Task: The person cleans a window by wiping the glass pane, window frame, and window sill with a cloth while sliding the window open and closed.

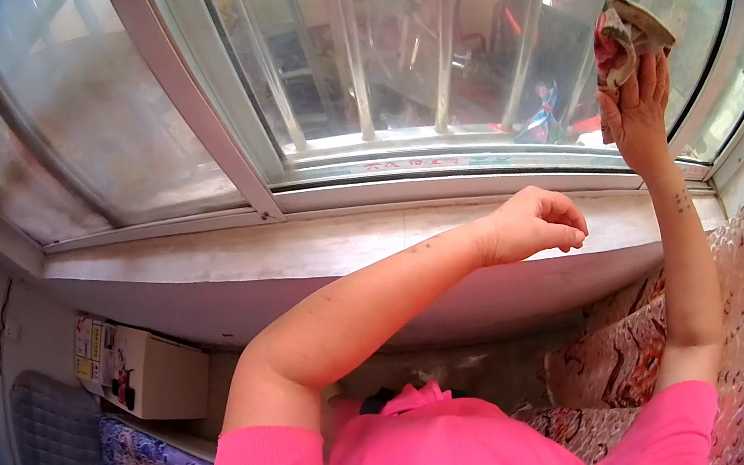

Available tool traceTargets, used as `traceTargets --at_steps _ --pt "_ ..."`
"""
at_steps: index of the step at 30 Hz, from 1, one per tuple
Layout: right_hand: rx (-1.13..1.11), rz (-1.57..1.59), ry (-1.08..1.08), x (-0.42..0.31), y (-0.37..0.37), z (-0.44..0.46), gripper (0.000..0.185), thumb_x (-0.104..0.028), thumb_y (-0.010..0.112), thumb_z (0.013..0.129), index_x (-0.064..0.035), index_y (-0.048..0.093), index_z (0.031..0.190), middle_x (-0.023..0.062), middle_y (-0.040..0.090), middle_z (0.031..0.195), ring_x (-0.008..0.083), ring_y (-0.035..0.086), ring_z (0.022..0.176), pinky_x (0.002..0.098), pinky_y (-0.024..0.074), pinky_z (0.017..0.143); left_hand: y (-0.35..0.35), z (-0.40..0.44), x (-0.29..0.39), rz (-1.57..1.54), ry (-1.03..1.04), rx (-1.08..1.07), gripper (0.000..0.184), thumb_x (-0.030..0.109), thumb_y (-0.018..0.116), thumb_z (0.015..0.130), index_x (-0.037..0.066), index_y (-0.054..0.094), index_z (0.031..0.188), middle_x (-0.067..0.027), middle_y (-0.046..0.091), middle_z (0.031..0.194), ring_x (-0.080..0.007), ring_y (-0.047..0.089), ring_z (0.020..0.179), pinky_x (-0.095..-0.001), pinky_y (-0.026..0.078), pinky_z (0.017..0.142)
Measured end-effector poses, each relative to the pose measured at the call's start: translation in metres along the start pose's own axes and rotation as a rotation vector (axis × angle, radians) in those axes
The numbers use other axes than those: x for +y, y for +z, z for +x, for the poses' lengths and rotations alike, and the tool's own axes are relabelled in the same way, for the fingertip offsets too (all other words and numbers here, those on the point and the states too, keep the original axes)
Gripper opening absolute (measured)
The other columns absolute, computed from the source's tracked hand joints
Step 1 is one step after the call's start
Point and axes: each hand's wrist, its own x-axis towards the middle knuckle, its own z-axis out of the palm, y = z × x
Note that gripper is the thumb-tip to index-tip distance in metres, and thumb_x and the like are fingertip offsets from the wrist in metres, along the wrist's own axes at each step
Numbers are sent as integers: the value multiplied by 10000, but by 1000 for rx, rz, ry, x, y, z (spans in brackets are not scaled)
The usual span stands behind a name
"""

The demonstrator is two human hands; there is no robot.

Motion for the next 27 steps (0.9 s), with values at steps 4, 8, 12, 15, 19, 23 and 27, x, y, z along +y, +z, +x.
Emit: traceTargets --at_steps 4,8,12,15,19,23,27 --pt "-54 19 -31 -7 -3 -13 689 -383 560 882 -83 270 1430 215 223 1447 436 163 1348 533 135 1104 3 -3 -1 -60 -21 29 185 145 632 854 5 641 975 -67 659 912 -123 599 882 -299 476 824" --pt "-118 -23 -89 6 -4 -21 702 -333 630 832 -129 308 1421 182 246 1448 407 200 1349 509 170 1114 -19 -24 23 570 144 151 184 121 603 854 -7 628 984 -114 656 929 -223 620 855 -325 488 797" --pt "-156 -116 -154 37 -8 -14 680 -287 648 818 -156 345 1413 159 271 1449 351 226 1362 464 182 1128 -86 -63 75 1572 644 488 137 35 649 758 62 636 891 -85 630 1009 -263 562 1039 -399 400 925" --pt "-20 -196 -72 49 -6 14 660 -328 599 859 -118 326 1421 179 266 1459 348 223 1368 452 183 1120 -149 -89 104 1935 784 744 224 75 637 799 113 656 1019 -73 608 1139 -273 500 1162 -384 342 1021" --pt "274 -43 112 37 24 52 649 -406 541 899 -110 305 1427 197 248 1461 404 205 1354 475 170 1109 -164 -109 140 2094 773 947 385 129 631 812 159 570 1191 -44 485 1321 -251 370 1276 -371 259 1072" --pt "176 -8 -40 -30 27 57 670 -409 583 861 -143 326 1420 178 260 1455 414 209 1344 500 163 1113 -164 -108 156 2177 618 1000 646 285 627 817 152 345 1382 -149 332 1422 -376 274 1321 -516 217 1072" --pt "66 40 -143 -45 8 54 683 -407 609 833 -168 343 1415 154 278 1445 392 219 1348 493 172 1120 -147 -93 144 2087 867 899 402 155 655 790 183 563 1181 -21 491 1276 -252 369 1250 -421 241 1045"
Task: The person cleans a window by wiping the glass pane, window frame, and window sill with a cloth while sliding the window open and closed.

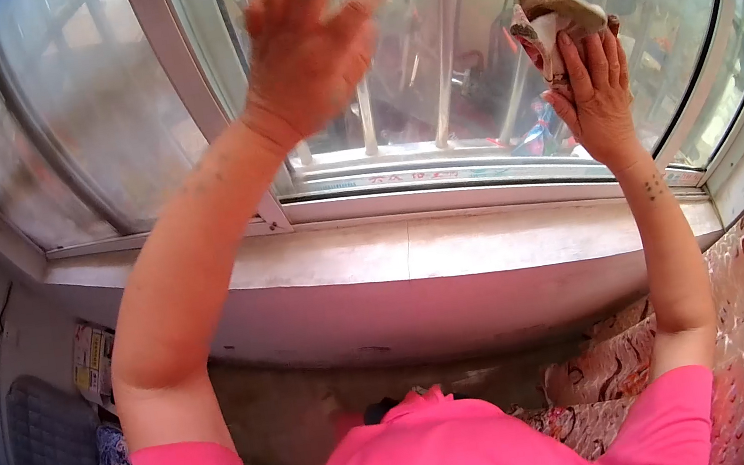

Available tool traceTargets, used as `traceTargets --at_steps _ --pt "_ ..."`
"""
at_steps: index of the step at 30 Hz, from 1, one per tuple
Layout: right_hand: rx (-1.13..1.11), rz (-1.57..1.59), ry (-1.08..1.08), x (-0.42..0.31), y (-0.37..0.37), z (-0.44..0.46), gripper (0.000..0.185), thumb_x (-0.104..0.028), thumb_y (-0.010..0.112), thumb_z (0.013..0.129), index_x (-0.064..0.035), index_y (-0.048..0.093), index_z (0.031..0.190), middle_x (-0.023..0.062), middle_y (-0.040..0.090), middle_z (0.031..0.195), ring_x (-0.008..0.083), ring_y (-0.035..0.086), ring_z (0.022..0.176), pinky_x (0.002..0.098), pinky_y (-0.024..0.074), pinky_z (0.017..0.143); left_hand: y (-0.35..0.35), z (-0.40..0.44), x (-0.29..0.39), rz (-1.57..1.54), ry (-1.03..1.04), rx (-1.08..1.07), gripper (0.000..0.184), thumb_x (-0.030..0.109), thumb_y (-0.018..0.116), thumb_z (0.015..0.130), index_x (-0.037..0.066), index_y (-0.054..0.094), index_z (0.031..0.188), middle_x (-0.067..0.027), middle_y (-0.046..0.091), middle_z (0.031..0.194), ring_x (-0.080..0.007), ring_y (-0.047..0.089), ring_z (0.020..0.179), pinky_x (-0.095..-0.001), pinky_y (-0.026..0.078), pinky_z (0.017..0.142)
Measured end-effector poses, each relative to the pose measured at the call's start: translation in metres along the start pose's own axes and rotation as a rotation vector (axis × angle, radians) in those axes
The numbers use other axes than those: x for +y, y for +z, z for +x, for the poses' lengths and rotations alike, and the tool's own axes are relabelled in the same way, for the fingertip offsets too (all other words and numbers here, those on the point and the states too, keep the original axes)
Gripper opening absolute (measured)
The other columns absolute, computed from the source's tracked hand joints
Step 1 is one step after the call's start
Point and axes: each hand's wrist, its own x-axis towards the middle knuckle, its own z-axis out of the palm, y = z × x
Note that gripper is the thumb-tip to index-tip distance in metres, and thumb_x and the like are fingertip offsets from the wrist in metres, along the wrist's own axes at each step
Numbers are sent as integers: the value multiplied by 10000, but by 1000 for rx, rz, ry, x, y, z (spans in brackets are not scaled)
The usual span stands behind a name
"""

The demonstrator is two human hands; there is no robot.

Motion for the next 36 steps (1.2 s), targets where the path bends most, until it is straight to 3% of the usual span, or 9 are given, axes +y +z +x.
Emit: traceTargets --at_steps 8,14,15,18,20,24,31,34,36 --pt "69 -123 93 87 -11 -42 659 -389 545 905 -147 271 1454 169 130 1512 344 119 1401 445 136 1134 -31 -57 39 85 253 -275 370 161 643 767 234 566 1121 8 454 1295 -194 354 1227 -440 232 1035" --pt "449 -54 287 89 -17 22 508 -305 535 925 10 410 1303 245 471 1146 427 455 988 513 346 897 -20 5 -26 96 -33 35 444 308 557 883 201 454 1301 -88 362 1385 -299 294 1302 -474 183 1059" --pt "439 -42 268 64 -16 29 492 -255 548 912 10 415 1305 252 457 1206 433 445 1076 502 335 958 -17 16 -26 75 -82 141 444 326 540 895 186 447 1305 -97 353 1395 -305 282 1315 -480 170 1064" --pt "176 36 114 -6 -12 9 481 -309 532 894 -162 443 1343 150 409 1346 386 342 1290 518 231 1080 -28 51 2 323 -305 150 463 172 610 805 64 496 1241 -168 421 1334 -361 373 1258 -490 277 1051" --pt "-143 107 -139 -30 -33 -5 500 -366 592 836 -238 487 1308 78 436 1320 341 352 1293 508 224 1101 -26 50 -1 255 -230 208 448 286 533 880 114 453 1286 -134 371 1381 -326 298 1311 -493 186 1064" --pt "-139 126 -283 -3 -36 -32 518 -320 683 751 -285 534 1246 19 476 1221 298 378 1270 483 263 1101 -25 27 -8 148 -176 203 429 362 458 929 125 450 1286 -118 373 1384 -310 273 1330 -495 130 1073" --pt "403 -65 386 68 -22 8 443 -234 474 935 16 453 1300 232 382 1373 441 288 1298 497 225 1069 -9 12 -13 107 -193 333 371 379 485 913 179 501 1225 -70 449 1288 -250 394 1236 -440 202 1030" --pt "548 42 348 20 -19 47 420 -199 510 908 -32 489 1292 193 415 1362 417 334 1281 497 245 1060 -14 16 -11 90 -174 379 363 374 493 911 165 508 1207 -77 453 1272 -256 401 1220 -434 223 1008" --pt "266 96 291 -47 -42 76 404 -155 563 848 -104 548 1249 149 464 1317 382 384 1251 487 274 1050 -20 22 -7 85 -148 390 373 363 489 914 133 499 1208 -94 447 1273 -272 389 1220 -427 223 1007"
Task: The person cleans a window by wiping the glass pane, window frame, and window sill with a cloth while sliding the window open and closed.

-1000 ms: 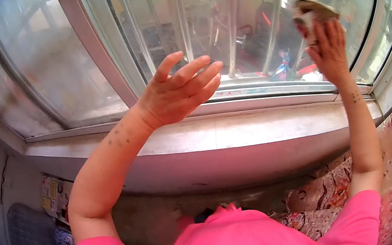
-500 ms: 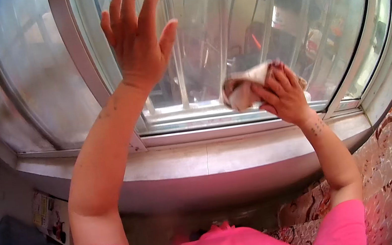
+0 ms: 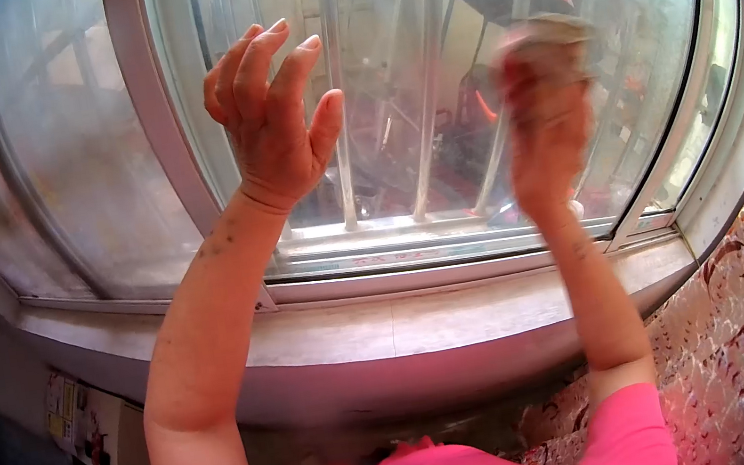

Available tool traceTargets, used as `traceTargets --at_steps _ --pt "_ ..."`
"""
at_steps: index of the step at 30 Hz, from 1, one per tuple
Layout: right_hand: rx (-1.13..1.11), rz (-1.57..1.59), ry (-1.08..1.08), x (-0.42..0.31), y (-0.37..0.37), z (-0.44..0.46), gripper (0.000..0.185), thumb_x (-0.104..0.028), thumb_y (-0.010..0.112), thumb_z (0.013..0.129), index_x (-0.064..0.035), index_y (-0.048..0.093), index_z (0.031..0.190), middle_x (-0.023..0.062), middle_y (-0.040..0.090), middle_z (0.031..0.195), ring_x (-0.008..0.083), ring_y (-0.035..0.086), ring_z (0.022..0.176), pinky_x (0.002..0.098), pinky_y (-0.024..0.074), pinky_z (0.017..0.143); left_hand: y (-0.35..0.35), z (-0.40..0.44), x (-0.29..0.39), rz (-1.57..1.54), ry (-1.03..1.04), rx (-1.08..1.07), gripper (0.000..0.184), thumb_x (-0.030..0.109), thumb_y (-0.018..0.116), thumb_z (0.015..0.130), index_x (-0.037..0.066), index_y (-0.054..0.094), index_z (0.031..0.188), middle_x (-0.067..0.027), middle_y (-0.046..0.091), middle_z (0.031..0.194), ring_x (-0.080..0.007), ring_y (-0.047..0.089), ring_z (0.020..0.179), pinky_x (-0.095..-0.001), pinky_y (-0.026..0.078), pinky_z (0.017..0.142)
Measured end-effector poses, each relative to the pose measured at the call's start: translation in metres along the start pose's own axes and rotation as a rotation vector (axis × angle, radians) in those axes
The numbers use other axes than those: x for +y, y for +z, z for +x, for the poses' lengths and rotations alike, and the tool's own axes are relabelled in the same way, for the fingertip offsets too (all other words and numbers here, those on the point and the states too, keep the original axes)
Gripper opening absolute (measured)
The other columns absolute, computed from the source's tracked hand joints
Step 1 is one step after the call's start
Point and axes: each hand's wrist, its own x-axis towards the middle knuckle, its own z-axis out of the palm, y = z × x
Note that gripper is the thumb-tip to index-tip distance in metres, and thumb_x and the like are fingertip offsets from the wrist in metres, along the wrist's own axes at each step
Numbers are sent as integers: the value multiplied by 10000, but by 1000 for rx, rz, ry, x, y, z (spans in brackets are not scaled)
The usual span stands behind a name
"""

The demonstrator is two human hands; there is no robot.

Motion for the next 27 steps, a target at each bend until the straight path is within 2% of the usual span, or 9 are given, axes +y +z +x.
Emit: traceTargets --at_steps 1,4,8,10,14,18,19,22,27 --pt "-98 -44 -31 -23 4 -19 417 -121 591 785 -170 592 1199 94 490 1280 323 412 1236 474 294 1052 -4 6 3 -14 17 -10 387 353 482 918 106 487 1216 -108 441 1279 -285 376 1224 -423 217 1012" --pt "-377 136 -461 -66 -2 -53 425 -119 554 775 -217 591 1187 18 485 1245 252 383 1263 431 256 1097 -15 23 15 -45 48 -57 404 336 483 919 73 474 1226 -125 421 1295 -303 354 1230 -419 212 1020" --pt "-449 168 -651 -45 -19 -54 417 -146 541 793 -241 569 1198 7 481 1229 250 361 1279 415 232 1113 -35 41 19 -31 -3 -59 378 365 517 899 134 510 1198 -103 422 1272 -295 360 1218 -430 230 996" --pt "-520 141 -675 -18 -37 -29 426 -168 548 803 -241 553 1223 -3 474 1256 257 351 1292 414 231 1114 -61 52 15 62 39 -79 384 296 525 903 88 483 1223 -115 398 1301 -298 316 1243 -421 210 1019" --pt "-61 -140 -350 45 -45 26 479 -286 579 859 -186 488 1319 91 411 1375 326 307 1320 453 222 1097 -82 68 -16 245 48 -42 370 222 524 913 74 465 1247 -116 390 1313 -293 280 1264 -417 201 1029" --pt "340 -139 -54 65 -34 112 494 -310 522 907 -155 436 1368 192 371 1392 403 295 1304 481 228 1061 -77 76 -35 342 -94 11 389 193 530 904 102 464 1276 -131 393 1319 -301 324 1250 -428 206 1027" --pt "411 -144 31 58 -30 135 473 -323 508 918 -104 461 1335 202 387 1370 401 306 1295 470 213 1066 -75 76 -34 364 -107 -3 400 176 530 900 105 459 1287 -133 390 1329 -305 322 1259 -429 204 1030" --pt "469 -43 39 21 -15 188 457 -327 525 906 -56 495 1274 204 409 1339 389 323 1279 471 209 1073 -70 75 -30 422 -149 -17 430 123 521 891 112 449 1314 -140 382 1357 -325 310 1286 -440 196 1041" --pt "240 66 -280 -99 -9 173 454 -253 599 781 -47 558 1182 170 485 1238 361 396 1220 492 261 1070 -74 72 -34 430 -151 49 433 47 476 886 97 467 1317 -154 383 1384 -379 297 1295 -489 196 1061"
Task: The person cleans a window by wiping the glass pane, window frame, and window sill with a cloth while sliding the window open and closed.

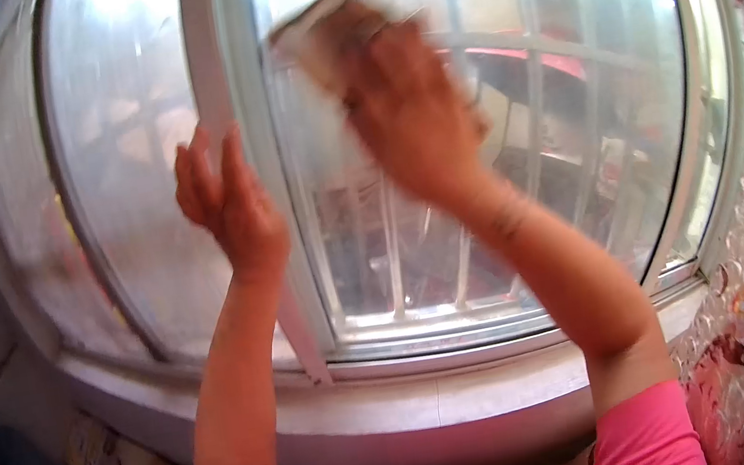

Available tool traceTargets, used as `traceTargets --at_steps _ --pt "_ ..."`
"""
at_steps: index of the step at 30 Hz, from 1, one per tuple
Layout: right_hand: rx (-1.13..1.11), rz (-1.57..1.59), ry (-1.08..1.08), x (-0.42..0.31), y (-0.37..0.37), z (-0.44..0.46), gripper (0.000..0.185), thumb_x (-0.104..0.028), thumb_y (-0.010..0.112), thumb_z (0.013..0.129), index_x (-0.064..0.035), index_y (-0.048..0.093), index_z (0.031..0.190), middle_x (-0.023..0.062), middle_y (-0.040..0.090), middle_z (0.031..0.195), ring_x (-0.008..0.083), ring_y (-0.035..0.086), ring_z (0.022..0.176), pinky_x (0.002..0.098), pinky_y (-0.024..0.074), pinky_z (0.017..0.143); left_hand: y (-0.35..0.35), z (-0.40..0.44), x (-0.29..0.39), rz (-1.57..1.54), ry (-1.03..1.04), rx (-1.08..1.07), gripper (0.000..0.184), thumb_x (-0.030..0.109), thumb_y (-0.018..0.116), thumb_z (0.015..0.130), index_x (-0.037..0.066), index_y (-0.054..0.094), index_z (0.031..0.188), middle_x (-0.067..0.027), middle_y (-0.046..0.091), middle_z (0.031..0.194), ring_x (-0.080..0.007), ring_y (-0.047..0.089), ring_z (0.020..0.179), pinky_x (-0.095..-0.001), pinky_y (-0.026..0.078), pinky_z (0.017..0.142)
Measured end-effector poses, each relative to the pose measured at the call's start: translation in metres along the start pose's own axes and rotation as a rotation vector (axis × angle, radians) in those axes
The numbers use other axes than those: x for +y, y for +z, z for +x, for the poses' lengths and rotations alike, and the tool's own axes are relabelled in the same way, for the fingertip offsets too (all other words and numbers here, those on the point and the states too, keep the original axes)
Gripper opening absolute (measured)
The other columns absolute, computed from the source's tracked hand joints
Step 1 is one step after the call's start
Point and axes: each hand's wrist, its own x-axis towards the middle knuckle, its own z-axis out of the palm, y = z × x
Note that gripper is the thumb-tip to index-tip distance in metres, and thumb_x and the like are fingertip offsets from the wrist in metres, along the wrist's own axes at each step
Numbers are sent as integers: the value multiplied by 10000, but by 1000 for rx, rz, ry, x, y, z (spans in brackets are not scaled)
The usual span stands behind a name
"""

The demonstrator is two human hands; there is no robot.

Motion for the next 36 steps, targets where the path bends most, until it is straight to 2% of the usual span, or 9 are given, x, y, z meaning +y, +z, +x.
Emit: traceTargets --at_steps 8,11,13,19,25,29,31,35,36 --pt "-425 92 -599 -24 -22 -134 458 -294 515 850 -121 530 1274 83 481 1295 304 355 1295 466 229 1113 -3 -20 -8 -17 -68 -43 430 32 443 904 71 442 1333 -157 399 1376 -366 299 1313 -478 204 1079" --pt "-494 91 -198 35 -45 -117 499 -306 576 817 -113 528 1275 104 470 1306 319 348 1300 472 249 1094 4 -27 -16 -28 -61 -37 444 11 443 895 83 445 1334 -133 392 1387 -349 286 1329 -468 194 1081" --pt "-267 -144 -44 95 -58 -118 573 -300 625 782 -100 496 1304 137 441 1333 341 327 1310 480 252 1085 7 -29 -19 -30 -43 -35 447 5 443 894 83 443 1334 -133 392 1387 -350 286 1329 -468 191 1086" --pt "-142 -437 360 219 -97 -189 563 -255 448 941 18 285 1406 245 256 1453 441 242 1329 482 179 1103 25 -38 -33 -59 24 -69 419 -21 394 914 83 462 1315 -132 409 1373 -349 309 1317 -458 242 1076" --pt "-260 -234 311 134 -91 -269 662 -208 467 920 63 139 1427 299 212 1447 489 192 1330 537 140 1092 43 -65 -44 -73 -31 -89 458 -35 376 886 81 465 1321 -142 415 1367 -355 316 1310 -459 227 1080" --pt "-656 -28 397 84 -107 -333 709 -245 542 850 -5 208 1427 281 209 1437 491 228 1298 555 167 1076 55 -82 -50 -104 -47 -93 513 -65 380 837 83 472 1320 -142 415 1365 -354 317 1309 -462 230 1071" --pt "-697 -196 370 102 -99 -322 693 -227 523 849 -1 214 1427 290 221 1431 495 223 1302 554 158 1081 54 -85 -53 -97 -62 -100 530 -74 385 821 85 476 1318 -138 415 1363 -349 320 1308 -467 233 1063" --pt "-218 -342 341 178 -60 -219 567 -178 469 919 54 274 1399 302 283 1421 497 254 1305 538 167 1091 54 -85 -50 -119 -75 -132 540 -74 408 799 86 486 1309 -126 417 1357 -338 337 1295 -475 236 1047" --pt "-78 -353 164 190 -51 -177 528 -149 458 924 54 302 1386 284 309 1415 463 294 1298 519 188 1089 55 -85 -51 -116 -74 -125 539 -74 411 797 86 489 1306 -126 420 1355 -338 341 1291 -472 237 1045"
